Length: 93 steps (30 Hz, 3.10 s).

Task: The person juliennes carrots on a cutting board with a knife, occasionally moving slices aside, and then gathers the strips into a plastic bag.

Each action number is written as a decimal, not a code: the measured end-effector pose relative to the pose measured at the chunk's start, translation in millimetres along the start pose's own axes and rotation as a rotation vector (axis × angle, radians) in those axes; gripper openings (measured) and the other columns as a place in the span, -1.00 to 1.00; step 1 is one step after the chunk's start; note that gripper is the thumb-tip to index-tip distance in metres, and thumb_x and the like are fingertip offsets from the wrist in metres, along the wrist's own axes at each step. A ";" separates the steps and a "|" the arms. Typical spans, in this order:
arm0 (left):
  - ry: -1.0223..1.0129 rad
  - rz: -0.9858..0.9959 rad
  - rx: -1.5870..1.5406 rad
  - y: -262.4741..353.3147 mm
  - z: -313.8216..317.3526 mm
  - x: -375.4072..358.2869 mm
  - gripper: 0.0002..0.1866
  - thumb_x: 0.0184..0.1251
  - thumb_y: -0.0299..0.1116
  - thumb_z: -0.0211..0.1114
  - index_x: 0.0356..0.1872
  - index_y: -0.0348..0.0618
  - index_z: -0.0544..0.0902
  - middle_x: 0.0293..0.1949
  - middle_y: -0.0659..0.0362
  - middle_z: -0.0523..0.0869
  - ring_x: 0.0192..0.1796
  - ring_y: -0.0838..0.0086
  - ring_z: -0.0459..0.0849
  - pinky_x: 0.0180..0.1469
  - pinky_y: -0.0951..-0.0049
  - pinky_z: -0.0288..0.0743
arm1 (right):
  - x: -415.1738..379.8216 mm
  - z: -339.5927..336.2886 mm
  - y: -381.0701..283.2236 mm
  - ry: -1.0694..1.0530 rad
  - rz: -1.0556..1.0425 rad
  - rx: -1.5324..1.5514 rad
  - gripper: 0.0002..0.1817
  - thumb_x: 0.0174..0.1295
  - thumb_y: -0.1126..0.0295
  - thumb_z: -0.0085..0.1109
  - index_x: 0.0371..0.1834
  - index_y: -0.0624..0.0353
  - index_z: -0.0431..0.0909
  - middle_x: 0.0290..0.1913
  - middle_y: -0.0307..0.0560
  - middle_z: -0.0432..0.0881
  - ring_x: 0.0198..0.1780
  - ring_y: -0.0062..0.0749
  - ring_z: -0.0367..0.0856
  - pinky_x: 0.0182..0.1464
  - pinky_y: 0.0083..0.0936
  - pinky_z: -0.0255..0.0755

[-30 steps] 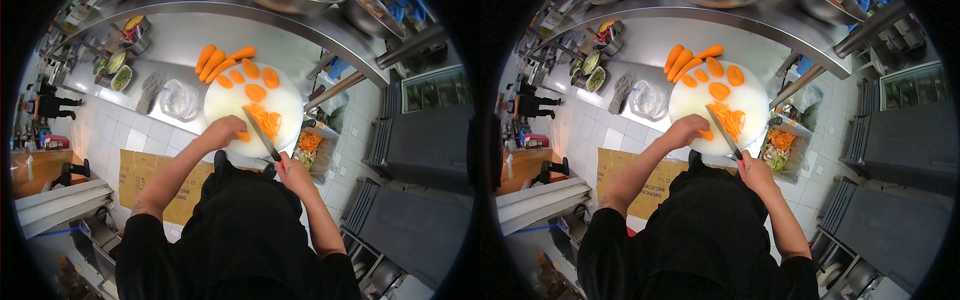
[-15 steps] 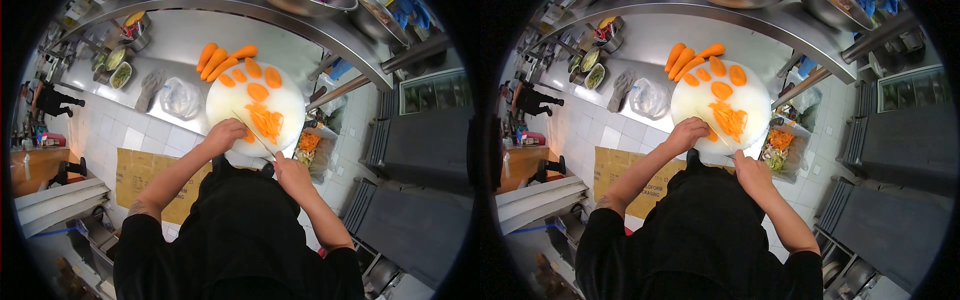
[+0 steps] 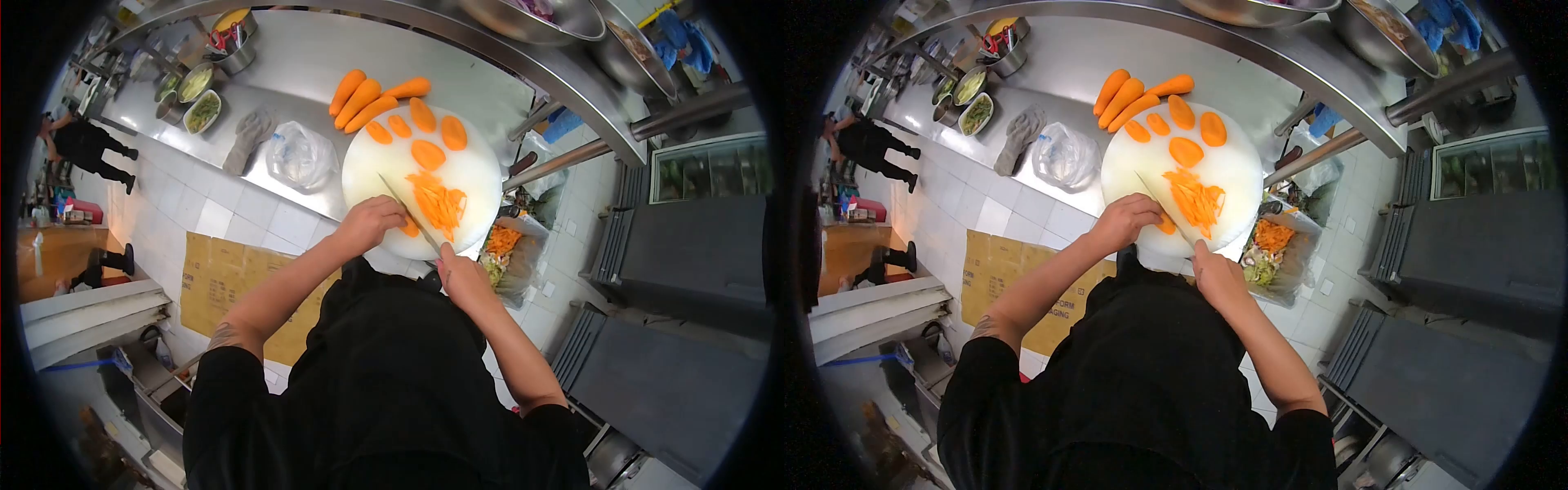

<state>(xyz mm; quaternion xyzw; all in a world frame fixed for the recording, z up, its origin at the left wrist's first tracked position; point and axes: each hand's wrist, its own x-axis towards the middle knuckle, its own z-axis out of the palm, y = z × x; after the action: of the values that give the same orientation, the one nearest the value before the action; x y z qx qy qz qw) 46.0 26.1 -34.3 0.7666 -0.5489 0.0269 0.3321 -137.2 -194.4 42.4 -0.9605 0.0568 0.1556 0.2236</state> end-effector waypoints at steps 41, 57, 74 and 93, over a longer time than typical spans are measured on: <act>0.122 0.001 0.019 0.1 7.2 -7.2 -0.74 0.08 -0.64 0.43 -0.22 -0.09 0.88 -0.04 0.25 0.87 0.08 0.28 0.84 0.14 0.30 0.79 | -4.1 -11.0 -14.6 -0.082 0.047 0.030 -0.75 0.77 0.19 0.09 0.11 0.17 0.42 -0.32 0.32 0.83 -0.19 0.45 0.85 -0.09 0.35 0.64; 0.159 -0.022 0.013 -2.1 10.1 -13.8 -0.76 0.14 -0.63 0.42 -0.21 -0.11 0.90 -0.08 0.22 0.88 0.03 0.26 0.84 0.10 0.29 0.80 | 2.8 13.4 -8.8 -0.021 0.012 0.026 -0.75 0.76 0.22 0.13 0.11 0.18 0.43 -0.36 0.30 0.82 -0.23 0.41 0.85 -0.12 0.32 0.66; 0.206 -0.012 0.002 -4.0 13.9 -14.9 -0.76 0.11 -0.67 0.45 -0.24 -0.11 0.90 -0.09 0.22 0.89 0.03 0.26 0.87 0.07 0.28 0.82 | 0.4 -10.6 -19.1 -0.103 0.054 0.057 -0.73 0.75 0.19 0.15 0.13 0.17 0.41 -0.32 0.33 0.81 -0.18 0.45 0.85 -0.09 0.34 0.64; 0.182 -0.042 -0.078 -10.4 16.9 -16.1 -0.75 0.17 -0.67 0.40 -0.20 -0.10 0.87 -0.05 0.23 0.89 0.07 0.22 0.85 0.10 0.24 0.80 | 16.9 13.2 26.7 -0.059 0.025 0.350 -0.62 0.77 0.08 0.18 0.12 0.24 0.47 -0.19 0.39 0.84 -0.07 0.46 0.84 -0.02 0.23 0.65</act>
<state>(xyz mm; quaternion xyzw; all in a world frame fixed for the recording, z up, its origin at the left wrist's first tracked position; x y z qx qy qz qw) 43.2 32.1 -58.9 0.7588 -0.5011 0.0682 0.4104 -129.6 -212.9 14.7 -0.9011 0.0884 0.1741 0.3871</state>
